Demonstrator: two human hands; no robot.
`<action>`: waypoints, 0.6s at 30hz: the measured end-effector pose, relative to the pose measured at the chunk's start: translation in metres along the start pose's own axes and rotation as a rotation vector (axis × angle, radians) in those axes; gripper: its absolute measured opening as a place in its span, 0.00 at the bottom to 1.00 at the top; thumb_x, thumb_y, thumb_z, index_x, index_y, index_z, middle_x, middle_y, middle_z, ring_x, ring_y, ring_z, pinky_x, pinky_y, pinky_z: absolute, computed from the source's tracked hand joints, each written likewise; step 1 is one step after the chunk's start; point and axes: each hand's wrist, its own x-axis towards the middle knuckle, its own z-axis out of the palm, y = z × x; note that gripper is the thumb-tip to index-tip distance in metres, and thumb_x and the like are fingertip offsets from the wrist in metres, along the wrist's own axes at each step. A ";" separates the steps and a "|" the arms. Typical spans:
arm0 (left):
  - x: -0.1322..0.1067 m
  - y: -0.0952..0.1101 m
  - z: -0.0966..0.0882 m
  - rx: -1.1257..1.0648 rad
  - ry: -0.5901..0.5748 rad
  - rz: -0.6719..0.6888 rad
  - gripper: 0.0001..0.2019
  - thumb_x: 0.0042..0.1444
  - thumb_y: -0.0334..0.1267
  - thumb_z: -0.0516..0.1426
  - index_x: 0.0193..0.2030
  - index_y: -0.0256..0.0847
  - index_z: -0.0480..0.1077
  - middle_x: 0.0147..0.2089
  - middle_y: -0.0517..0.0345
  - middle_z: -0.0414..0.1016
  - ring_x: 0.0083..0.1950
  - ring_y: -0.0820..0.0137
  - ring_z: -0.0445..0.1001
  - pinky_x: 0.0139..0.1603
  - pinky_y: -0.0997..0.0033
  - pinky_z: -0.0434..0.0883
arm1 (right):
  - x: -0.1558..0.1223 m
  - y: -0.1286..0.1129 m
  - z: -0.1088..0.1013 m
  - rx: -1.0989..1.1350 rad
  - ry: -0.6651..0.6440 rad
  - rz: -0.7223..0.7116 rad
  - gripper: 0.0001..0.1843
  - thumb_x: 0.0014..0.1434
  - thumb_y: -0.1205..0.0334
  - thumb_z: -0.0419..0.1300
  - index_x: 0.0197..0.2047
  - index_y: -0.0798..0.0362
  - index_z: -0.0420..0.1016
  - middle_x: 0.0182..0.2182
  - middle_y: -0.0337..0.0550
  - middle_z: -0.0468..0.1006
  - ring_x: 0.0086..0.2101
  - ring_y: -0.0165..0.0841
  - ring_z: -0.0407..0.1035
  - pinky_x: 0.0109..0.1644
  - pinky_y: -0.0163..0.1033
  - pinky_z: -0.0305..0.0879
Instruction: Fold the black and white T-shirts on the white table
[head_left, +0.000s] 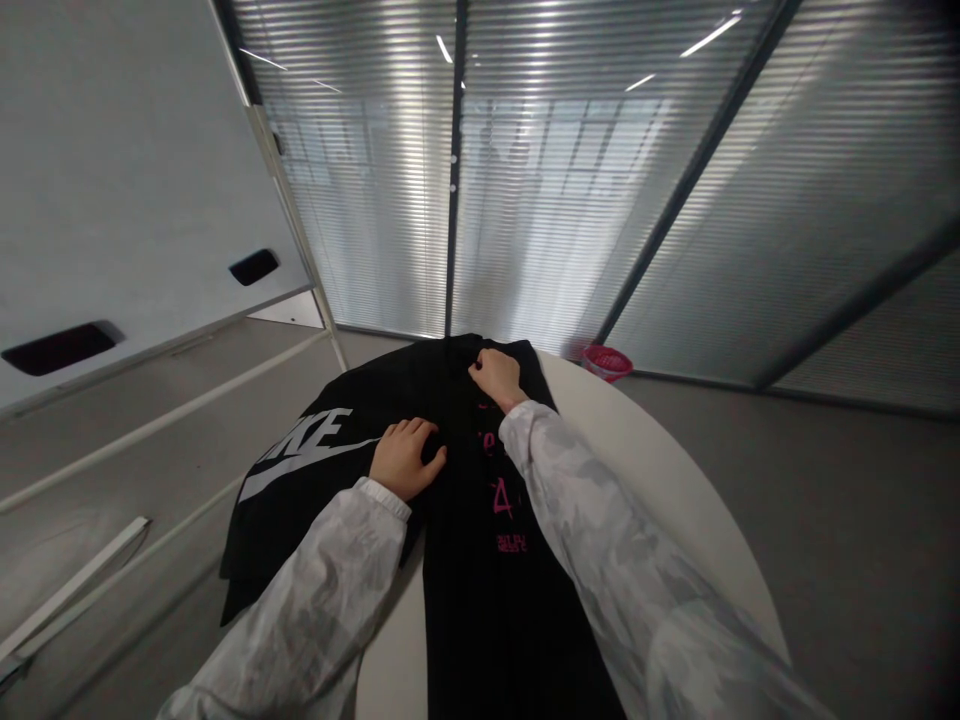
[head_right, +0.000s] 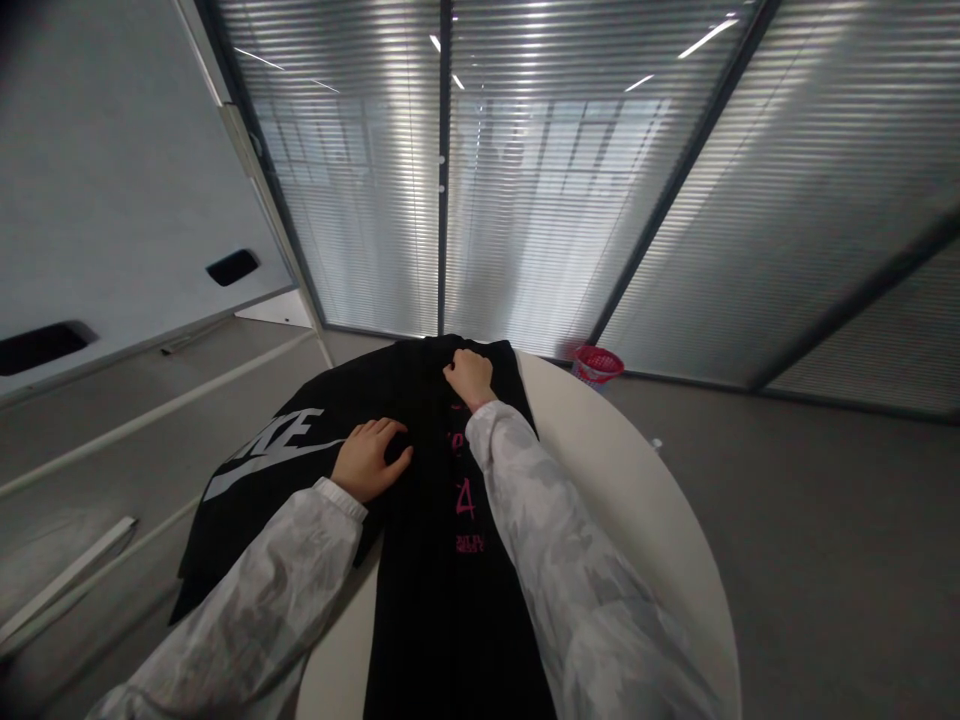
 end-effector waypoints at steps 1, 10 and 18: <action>0.000 0.000 0.000 -0.002 -0.002 0.000 0.12 0.68 0.46 0.61 0.54 0.45 0.74 0.53 0.52 0.81 0.54 0.54 0.78 0.57 0.51 0.70 | 0.001 0.002 -0.001 0.013 0.010 0.015 0.13 0.71 0.55 0.59 0.49 0.52 0.81 0.49 0.55 0.84 0.49 0.46 0.79 0.55 0.45 0.68; 0.001 0.000 -0.002 -0.015 -0.004 -0.012 0.12 0.68 0.46 0.62 0.54 0.46 0.74 0.54 0.53 0.81 0.55 0.55 0.78 0.58 0.52 0.70 | 0.023 0.040 0.012 0.449 0.212 0.256 0.07 0.60 0.55 0.64 0.39 0.49 0.78 0.36 0.45 0.83 0.39 0.41 0.76 0.49 0.41 0.70; 0.001 0.001 -0.002 -0.010 -0.008 -0.013 0.12 0.68 0.46 0.61 0.54 0.46 0.74 0.55 0.52 0.81 0.55 0.55 0.78 0.58 0.52 0.70 | 0.006 0.173 -0.019 0.568 0.429 0.550 0.08 0.58 0.62 0.57 0.37 0.53 0.77 0.30 0.48 0.79 0.35 0.43 0.74 0.44 0.47 0.73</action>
